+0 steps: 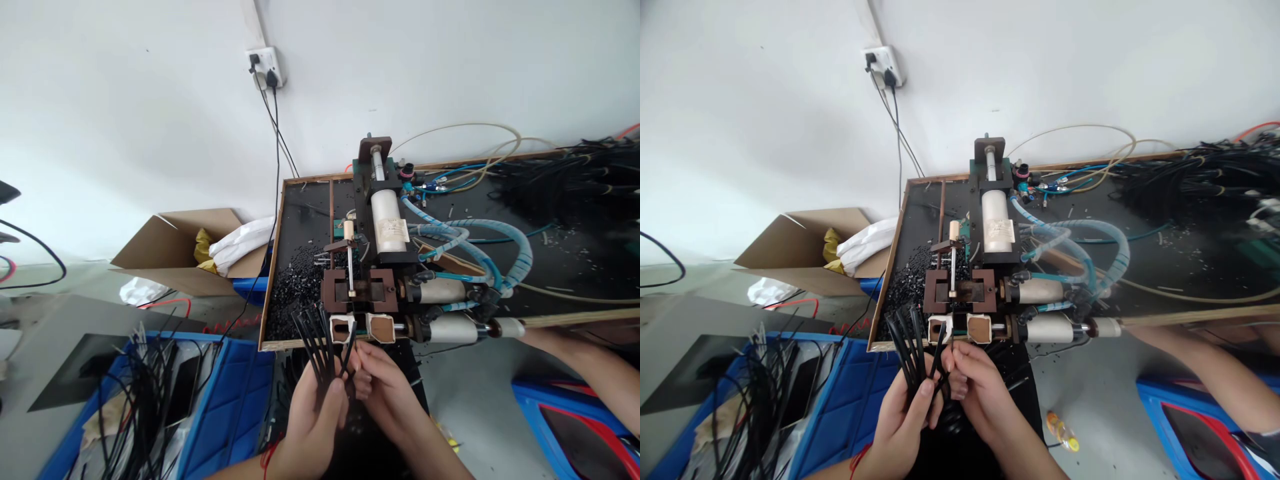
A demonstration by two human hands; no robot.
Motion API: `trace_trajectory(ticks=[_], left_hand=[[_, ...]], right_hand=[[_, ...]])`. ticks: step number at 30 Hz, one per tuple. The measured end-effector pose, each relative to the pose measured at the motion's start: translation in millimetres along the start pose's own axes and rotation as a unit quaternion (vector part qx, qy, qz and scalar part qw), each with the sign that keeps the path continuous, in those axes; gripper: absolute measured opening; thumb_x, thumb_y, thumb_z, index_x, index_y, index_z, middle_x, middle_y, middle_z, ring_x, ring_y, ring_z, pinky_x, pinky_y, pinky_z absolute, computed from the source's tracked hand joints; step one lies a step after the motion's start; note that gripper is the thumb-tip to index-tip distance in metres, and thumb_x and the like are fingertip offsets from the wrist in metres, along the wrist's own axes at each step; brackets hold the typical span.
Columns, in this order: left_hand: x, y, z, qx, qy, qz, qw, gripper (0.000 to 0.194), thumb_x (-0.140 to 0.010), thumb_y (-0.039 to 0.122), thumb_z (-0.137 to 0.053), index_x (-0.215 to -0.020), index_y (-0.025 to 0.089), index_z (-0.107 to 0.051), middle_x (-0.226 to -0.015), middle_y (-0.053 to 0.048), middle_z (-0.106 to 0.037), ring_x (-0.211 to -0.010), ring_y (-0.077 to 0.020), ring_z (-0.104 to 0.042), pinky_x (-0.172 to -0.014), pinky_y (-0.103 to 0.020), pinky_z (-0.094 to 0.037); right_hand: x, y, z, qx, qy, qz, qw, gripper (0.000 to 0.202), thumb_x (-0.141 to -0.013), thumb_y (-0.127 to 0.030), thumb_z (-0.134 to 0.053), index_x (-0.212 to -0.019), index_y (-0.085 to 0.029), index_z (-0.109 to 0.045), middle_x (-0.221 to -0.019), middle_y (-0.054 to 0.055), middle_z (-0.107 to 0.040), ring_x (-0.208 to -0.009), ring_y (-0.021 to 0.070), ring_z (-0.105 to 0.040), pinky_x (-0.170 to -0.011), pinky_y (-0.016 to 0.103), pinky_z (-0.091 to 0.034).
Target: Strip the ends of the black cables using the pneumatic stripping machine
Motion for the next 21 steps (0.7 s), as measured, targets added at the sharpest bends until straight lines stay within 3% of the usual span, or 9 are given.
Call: trace_trajectory(ticks=[12,14,16,18,21], left_hand=[[0,-1,3.1,-0.013,0.022,-0.007,1.0,0.03,-0.111,0.051,-0.062,-0.109,0.022,-0.07,-0.069,0.005,-0.056,-0.048,-0.0056,-0.044,-0.047,-0.014,-0.04],[1,0,7.5,-0.044,0.037,-0.014,0.998,0.03,-0.111,0.05,-0.062,-0.107,0.022,-0.071,-0.069,0.005,-0.058,-0.05,-0.0074,-0.05,-0.05,-0.015,-0.046],[3,7,14.6,-0.103,0.062,-0.043,0.992,0.029,-0.111,0.048,-0.063,-0.105,0.022,-0.074,-0.076,0.0,-0.067,-0.063,-0.0116,-0.063,-0.063,-0.018,-0.056],[6,17,24.2,-0.163,0.101,-0.08,0.978,0.03,-0.11,0.048,-0.064,-0.102,0.023,-0.076,-0.087,-0.003,-0.075,-0.078,-0.0153,-0.071,-0.076,-0.021,-0.06],[14,24,35.6,-0.199,0.14,-0.111,0.964,0.033,-0.11,0.05,-0.064,-0.094,0.022,-0.075,-0.083,-0.002,-0.075,-0.074,-0.0151,-0.069,-0.072,-0.019,-0.058]], right_hand=[[-5,-1,0,0.002,0.009,-0.002,1.0,0.045,-0.079,-0.049,-0.099,-0.071,-0.016,-0.07,-0.059,-0.009,-0.033,-0.054,0.0076,-0.015,-0.049,0.021,-0.016],[-5,1,2,0.007,0.017,0.004,1.0,0.043,-0.08,-0.049,-0.098,-0.073,-0.016,-0.071,-0.058,-0.01,-0.031,-0.054,0.008,-0.015,-0.049,0.022,-0.015],[-4,1,5,0.024,0.028,0.021,0.999,0.043,-0.082,-0.051,-0.096,-0.074,-0.017,-0.072,-0.057,-0.011,-0.029,-0.053,0.0084,-0.015,-0.049,0.023,-0.015],[-1,-5,9,0.086,0.051,0.061,0.993,0.046,-0.085,-0.058,-0.09,-0.075,-0.017,-0.072,-0.055,-0.011,-0.028,-0.052,0.009,-0.016,-0.05,0.025,-0.015],[5,-18,7,0.29,0.074,0.111,0.948,0.046,-0.095,-0.058,-0.076,-0.073,-0.018,-0.071,-0.057,-0.006,-0.042,-0.055,0.0121,-0.032,-0.054,0.026,-0.026]])
Point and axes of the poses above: each hand's wrist, its own x-axis away from the middle knuckle, its own z-axis out of the back of the hand, y = z × x, the point moved 9 cm from there along -x, towards the middle knuckle
